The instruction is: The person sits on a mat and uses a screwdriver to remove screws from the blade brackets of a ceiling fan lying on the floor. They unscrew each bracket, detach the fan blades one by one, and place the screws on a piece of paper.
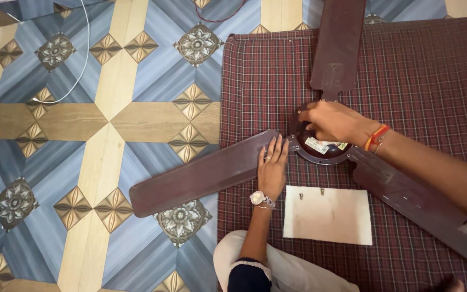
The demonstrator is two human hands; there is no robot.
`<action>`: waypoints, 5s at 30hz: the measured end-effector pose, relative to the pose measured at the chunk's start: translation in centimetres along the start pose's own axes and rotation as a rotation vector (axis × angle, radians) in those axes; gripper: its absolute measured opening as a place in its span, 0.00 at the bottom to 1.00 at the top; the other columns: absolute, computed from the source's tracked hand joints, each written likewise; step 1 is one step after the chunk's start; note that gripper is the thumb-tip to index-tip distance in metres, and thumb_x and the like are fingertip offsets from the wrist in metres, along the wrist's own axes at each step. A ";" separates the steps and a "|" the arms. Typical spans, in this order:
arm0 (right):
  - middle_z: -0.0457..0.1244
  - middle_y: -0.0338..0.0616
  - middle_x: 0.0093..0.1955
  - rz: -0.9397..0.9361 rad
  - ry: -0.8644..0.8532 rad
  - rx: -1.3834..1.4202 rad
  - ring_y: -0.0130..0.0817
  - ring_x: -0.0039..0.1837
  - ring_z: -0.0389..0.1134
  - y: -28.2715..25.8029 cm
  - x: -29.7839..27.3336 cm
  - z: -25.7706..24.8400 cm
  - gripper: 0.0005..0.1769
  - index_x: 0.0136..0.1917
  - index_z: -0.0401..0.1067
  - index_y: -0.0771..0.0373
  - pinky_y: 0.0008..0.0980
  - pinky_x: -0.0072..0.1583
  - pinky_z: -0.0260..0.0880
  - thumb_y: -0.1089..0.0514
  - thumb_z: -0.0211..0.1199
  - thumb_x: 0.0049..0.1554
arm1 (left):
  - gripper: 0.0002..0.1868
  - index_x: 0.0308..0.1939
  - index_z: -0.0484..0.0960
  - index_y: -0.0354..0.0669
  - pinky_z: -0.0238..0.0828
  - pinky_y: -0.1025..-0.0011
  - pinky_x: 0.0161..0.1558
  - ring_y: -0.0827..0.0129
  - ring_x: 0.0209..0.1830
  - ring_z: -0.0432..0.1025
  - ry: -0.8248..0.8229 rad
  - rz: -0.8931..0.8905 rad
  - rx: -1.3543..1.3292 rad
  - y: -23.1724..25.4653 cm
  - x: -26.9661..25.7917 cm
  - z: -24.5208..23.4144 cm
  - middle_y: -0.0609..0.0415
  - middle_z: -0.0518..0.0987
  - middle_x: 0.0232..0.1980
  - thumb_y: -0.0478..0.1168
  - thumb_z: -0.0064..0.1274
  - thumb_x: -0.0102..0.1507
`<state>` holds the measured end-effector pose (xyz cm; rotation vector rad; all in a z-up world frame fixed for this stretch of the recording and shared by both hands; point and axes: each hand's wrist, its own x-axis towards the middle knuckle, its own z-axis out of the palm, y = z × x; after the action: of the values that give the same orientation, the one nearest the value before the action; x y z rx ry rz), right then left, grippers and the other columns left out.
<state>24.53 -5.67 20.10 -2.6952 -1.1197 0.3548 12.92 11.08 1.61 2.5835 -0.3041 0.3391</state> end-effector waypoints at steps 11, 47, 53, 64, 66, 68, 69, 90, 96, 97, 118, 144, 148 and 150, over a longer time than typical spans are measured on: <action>0.68 0.58 0.49 0.004 0.029 0.038 0.56 0.51 0.72 0.1 0.8 1.5 0.18 0.53 0.76 0.68 0.47 0.54 0.74 0.68 0.64 0.47 | 0.35 0.76 0.63 0.44 0.42 0.53 0.78 0.61 0.82 0.51 -0.030 -0.030 -0.025 0.4 0.1 -0.5 0.51 0.58 0.82 0.26 0.45 0.63; 0.68 0.68 0.46 0.365 -0.067 0.034 0.65 0.51 0.71 -1.8 2.0 2.2 0.21 0.60 0.65 0.73 0.55 0.52 0.73 0.51 0.52 0.67 | 0.28 0.75 0.65 0.44 0.44 0.53 0.78 0.61 0.81 0.53 0.006 -0.029 -0.035 0.1 -0.2 0.2 0.51 0.61 0.80 0.34 0.44 0.69; 0.65 0.69 0.55 0.210 0.048 0.011 0.66 0.56 0.70 0.4 1.7 3.8 0.18 0.58 0.66 0.75 0.52 0.56 0.74 0.57 0.56 0.63 | 0.31 0.75 0.65 0.43 0.43 0.52 0.78 0.59 0.81 0.52 -0.007 -0.028 -0.041 0.2 0.0 0.2 0.49 0.60 0.81 0.30 0.47 0.66; 0.61 0.51 0.57 -0.061 0.014 -0.173 0.54 0.58 0.68 -4.5 1.4 3.3 0.25 0.56 0.66 0.69 0.45 0.59 0.71 0.73 0.66 0.44 | 0.41 0.75 0.65 0.40 0.43 0.53 0.78 0.58 0.82 0.50 -0.046 -0.031 -0.052 0.2 -0.2 -0.5 0.48 0.58 0.81 0.21 0.49 0.56; 0.61 0.53 0.58 -0.044 0.024 -0.140 0.55 0.57 0.68 -4.5 1.5 3.1 0.26 0.56 0.66 0.69 0.46 0.58 0.72 0.71 0.67 0.42 | 0.41 0.74 0.65 0.39 0.42 0.53 0.78 0.58 0.82 0.50 -0.061 -0.033 -0.043 0.2 -0.2 -0.6 0.48 0.57 0.81 0.21 0.49 0.55; 0.60 0.56 0.59 0.101 -0.003 -0.044 0.58 0.56 0.69 -4.2 1.6 3.0 0.19 0.55 0.66 0.70 0.48 0.55 0.73 0.64 0.66 0.52 | 0.41 0.74 0.66 0.40 0.42 0.53 0.78 0.59 0.82 0.50 -0.059 -0.039 -0.041 0.3 0.0 -0.7 0.48 0.57 0.81 0.21 0.49 0.54; 0.60 0.58 0.60 0.175 -0.020 0.007 0.59 0.55 0.70 -4.1 1.6 3.1 0.17 0.55 0.66 0.70 0.49 0.54 0.73 0.61 0.66 0.56 | 0.41 0.73 0.66 0.40 0.42 0.53 0.78 0.59 0.82 0.50 -0.062 -0.044 -0.041 0.3 0.0 -0.7 0.48 0.58 0.81 0.21 0.49 0.54; 0.62 0.48 0.60 0.004 -0.062 -0.157 0.52 0.56 0.70 -3.4 1.7 2.8 0.29 0.60 0.70 0.63 0.45 0.57 0.74 0.71 0.68 0.44 | 0.38 0.71 0.69 0.38 0.44 0.54 0.77 0.58 0.81 0.54 -0.036 -0.085 -0.095 0.3 0.2 -1.0 0.45 0.64 0.78 0.22 0.50 0.55; 0.62 0.45 0.57 -0.151 -0.035 -0.155 0.51 0.58 0.67 -2.8 1.9 3.0 0.32 0.59 0.70 0.62 0.44 0.63 0.68 0.70 0.71 0.41 | 0.22 0.69 0.71 0.32 0.53 0.53 0.73 0.49 0.77 0.61 0.241 -0.065 -0.439 -0.5 1.4 -0.4 0.40 0.73 0.71 0.29 0.50 0.70; 0.62 0.45 0.55 -0.228 -0.001 -0.126 0.50 0.58 0.67 -2.7 2.0 3.0 0.32 0.58 0.71 0.62 0.46 0.65 0.66 0.70 0.71 0.38 | 0.20 0.66 0.73 0.32 0.57 0.53 0.70 0.48 0.73 0.64 0.261 -0.044 -0.493 -0.8 1.8 0.1 0.39 0.74 0.68 0.29 0.51 0.69; 0.65 0.56 0.52 0.168 0.190 0.021 0.56 0.51 0.72 -3.9 0.2 2.4 0.20 0.54 0.69 0.68 0.45 0.49 0.75 0.68 0.66 0.47 | 0.17 0.57 0.82 0.33 0.78 0.71 0.46 0.68 0.44 0.83 0.184 -0.224 -0.893 -1.1 6.6 2.5 0.43 0.87 0.45 0.30 0.54 0.64; 0.65 0.55 0.52 0.238 0.212 0.116 0.57 0.52 0.71 -4.3 -0.7 2.4 0.09 0.51 0.73 0.70 0.47 0.51 0.74 0.63 0.67 0.58 | 0.22 0.59 0.82 0.34 0.75 0.71 0.41 0.68 0.37 0.78 0.121 -0.277 -0.844 -0.3 6.4 1.7 0.46 0.87 0.40 0.25 0.51 0.61; 0.65 0.54 0.51 -0.041 0.300 0.136 0.57 0.51 0.71 -4.2 -1.0 1.9 0.22 0.48 0.76 0.68 0.47 0.49 0.74 0.73 0.65 0.37 | 0.13 0.53 0.82 0.31 0.77 0.71 0.47 0.68 0.44 0.81 0.135 -0.196 -0.903 -0.7 6.0 1.5 0.45 0.87 0.44 0.26 0.53 0.64; 0.65 0.51 0.48 -0.135 0.293 0.151 0.57 0.50 0.70 -4.1 -1.1 1.3 0.26 0.49 0.78 0.63 0.47 0.49 0.74 0.75 0.63 0.35 | 0.13 0.52 0.83 0.31 0.77 0.71 0.48 0.67 0.45 0.81 0.141 -0.223 -0.925 -0.5 6.3 1.5 0.44 0.87 0.45 0.26 0.55 0.63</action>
<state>20.69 -3.52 20.16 -2.4257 -1.1288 0.0187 19.24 9.84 1.98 1.6521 -0.0793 0.2208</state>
